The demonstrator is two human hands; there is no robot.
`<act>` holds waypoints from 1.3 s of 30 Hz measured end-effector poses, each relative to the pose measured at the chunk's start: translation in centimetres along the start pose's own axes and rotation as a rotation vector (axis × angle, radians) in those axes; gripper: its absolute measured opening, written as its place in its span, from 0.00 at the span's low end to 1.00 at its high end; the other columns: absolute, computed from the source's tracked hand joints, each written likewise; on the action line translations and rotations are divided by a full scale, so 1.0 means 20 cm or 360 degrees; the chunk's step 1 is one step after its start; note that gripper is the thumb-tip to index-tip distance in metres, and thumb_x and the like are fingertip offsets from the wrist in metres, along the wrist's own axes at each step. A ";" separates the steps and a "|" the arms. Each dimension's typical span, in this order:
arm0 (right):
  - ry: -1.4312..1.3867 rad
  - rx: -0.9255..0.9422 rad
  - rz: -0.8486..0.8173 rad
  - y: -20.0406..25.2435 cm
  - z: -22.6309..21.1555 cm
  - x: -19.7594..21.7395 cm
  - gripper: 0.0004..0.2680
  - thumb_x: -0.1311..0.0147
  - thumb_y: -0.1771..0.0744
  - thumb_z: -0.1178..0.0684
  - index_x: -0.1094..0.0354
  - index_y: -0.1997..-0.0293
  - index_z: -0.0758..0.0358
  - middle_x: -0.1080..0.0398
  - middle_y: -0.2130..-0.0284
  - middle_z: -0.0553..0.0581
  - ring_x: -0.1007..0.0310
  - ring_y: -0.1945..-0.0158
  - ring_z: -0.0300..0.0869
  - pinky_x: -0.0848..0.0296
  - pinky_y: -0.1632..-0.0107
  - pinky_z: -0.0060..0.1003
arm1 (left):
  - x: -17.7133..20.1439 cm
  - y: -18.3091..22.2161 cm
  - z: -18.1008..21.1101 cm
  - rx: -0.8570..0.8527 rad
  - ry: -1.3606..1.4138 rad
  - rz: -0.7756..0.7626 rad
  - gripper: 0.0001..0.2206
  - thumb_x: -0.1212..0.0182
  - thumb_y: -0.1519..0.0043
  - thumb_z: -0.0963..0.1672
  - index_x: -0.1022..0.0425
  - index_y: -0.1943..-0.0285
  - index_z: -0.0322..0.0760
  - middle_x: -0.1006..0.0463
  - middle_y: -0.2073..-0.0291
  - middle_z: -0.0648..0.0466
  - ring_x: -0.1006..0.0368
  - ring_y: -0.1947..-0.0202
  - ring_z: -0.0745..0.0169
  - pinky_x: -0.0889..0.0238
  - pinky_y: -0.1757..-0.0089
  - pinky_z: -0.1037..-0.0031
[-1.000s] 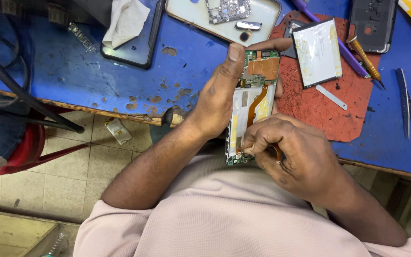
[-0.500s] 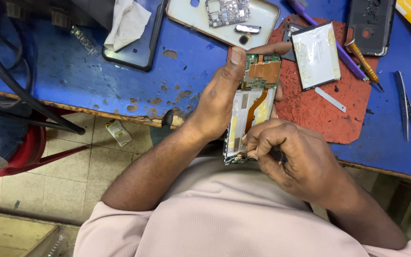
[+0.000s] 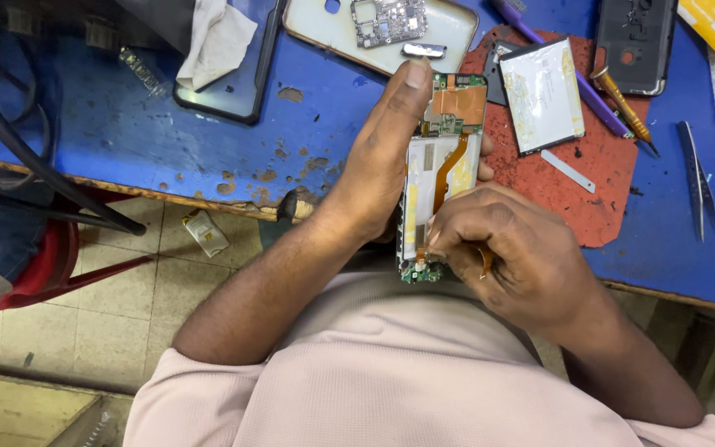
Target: The person handles a disassembled smartphone, connecting a ribbon cable to the motherboard and adjusting internal components. They then use a purple brush to clean the motherboard and other small parts on the workbench.
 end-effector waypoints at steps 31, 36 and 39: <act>0.0128 -0.0206 0.0093 0.03 0.24 0.04 0.12 0.38 0.37 0.69 0.33 0.53 0.66 0.26 0.61 0.58 0.25 0.65 0.39 0.26 0.64 0.30 | -0.05 -0.01 0.21 -0.0564 -0.2251 0.0210 0.24 0.45 0.29 0.48 0.36 0.29 0.26 0.20 0.59 0.35 0.23 0.60 0.32 0.31 0.60 0.50; 0.0137 -0.0233 0.0058 0.02 0.25 0.04 0.11 0.38 0.37 0.69 0.33 0.54 0.65 0.26 0.62 0.57 0.25 0.66 0.38 0.26 0.64 0.31 | -0.04 0.14 0.21 -0.0780 -0.2196 0.0252 0.14 0.40 0.29 0.43 0.28 0.38 0.30 0.21 0.56 0.41 0.22 0.59 0.39 0.29 0.58 0.55; 0.0131 -0.0246 0.0030 0.02 0.26 0.04 0.11 0.37 0.36 0.68 0.33 0.54 0.64 0.26 0.64 0.57 0.25 0.66 0.39 0.25 0.63 0.32 | -0.06 0.28 0.20 -0.1089 -0.2180 0.0029 0.07 0.36 0.30 0.40 0.25 0.47 0.32 0.23 0.55 0.48 0.24 0.56 0.50 0.30 0.55 0.62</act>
Point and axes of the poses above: each hand's wrist, its own y-axis away from the middle knuckle, its own x-axis out of the back of the hand, z = x × y, the point moved 6 cm from there along -y, towards the middle knuckle
